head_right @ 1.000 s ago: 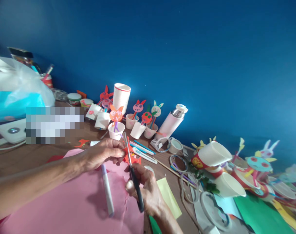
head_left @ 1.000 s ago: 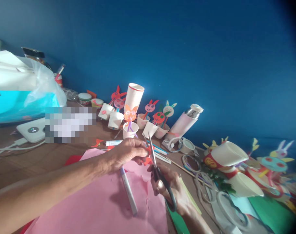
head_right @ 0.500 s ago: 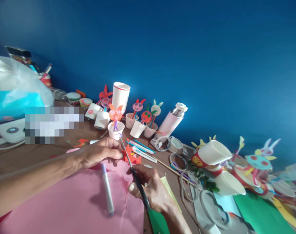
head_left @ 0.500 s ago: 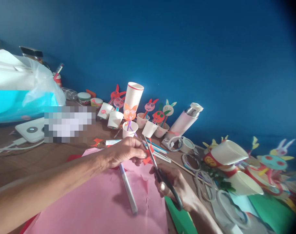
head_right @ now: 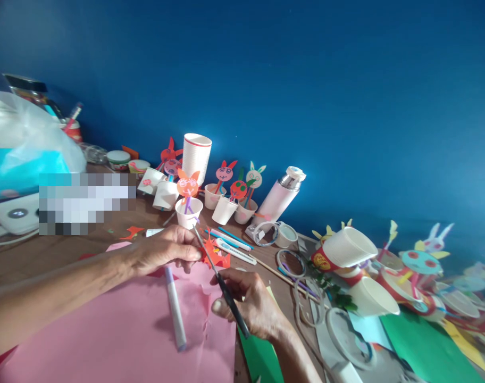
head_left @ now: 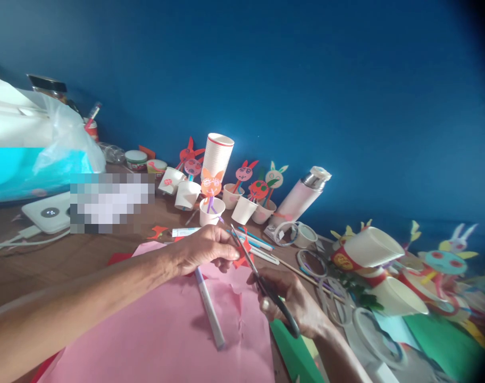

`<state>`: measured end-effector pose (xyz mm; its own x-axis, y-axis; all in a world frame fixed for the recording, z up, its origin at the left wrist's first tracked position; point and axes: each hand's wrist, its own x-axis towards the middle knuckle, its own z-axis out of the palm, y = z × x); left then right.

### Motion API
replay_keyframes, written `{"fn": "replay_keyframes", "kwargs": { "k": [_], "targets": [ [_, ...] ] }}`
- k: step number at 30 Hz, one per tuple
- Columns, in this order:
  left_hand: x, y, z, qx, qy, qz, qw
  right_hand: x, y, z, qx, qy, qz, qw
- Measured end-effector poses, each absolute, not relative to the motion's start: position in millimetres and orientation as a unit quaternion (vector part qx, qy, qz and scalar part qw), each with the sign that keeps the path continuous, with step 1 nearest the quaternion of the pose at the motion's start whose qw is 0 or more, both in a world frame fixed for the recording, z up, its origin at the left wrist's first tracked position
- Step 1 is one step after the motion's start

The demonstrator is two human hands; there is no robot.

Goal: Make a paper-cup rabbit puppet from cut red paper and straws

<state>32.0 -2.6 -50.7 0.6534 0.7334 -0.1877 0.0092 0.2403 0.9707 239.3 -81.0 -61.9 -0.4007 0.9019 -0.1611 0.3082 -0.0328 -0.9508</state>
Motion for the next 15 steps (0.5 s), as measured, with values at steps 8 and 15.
{"fn": "replay_keyframes", "kwargs": {
  "k": [8,15],
  "targets": [
    [33.0,-3.3,-54.4,0.565,0.324,0.241,0.720,242.1,-80.7,-59.2,-0.470,-0.642,0.544,0.265],
    [33.9,-3.8,-54.2,0.559,0.338,0.249,0.715,242.7,-78.9,-61.6,-0.480,-0.640,0.538,0.265]
  ]
}}
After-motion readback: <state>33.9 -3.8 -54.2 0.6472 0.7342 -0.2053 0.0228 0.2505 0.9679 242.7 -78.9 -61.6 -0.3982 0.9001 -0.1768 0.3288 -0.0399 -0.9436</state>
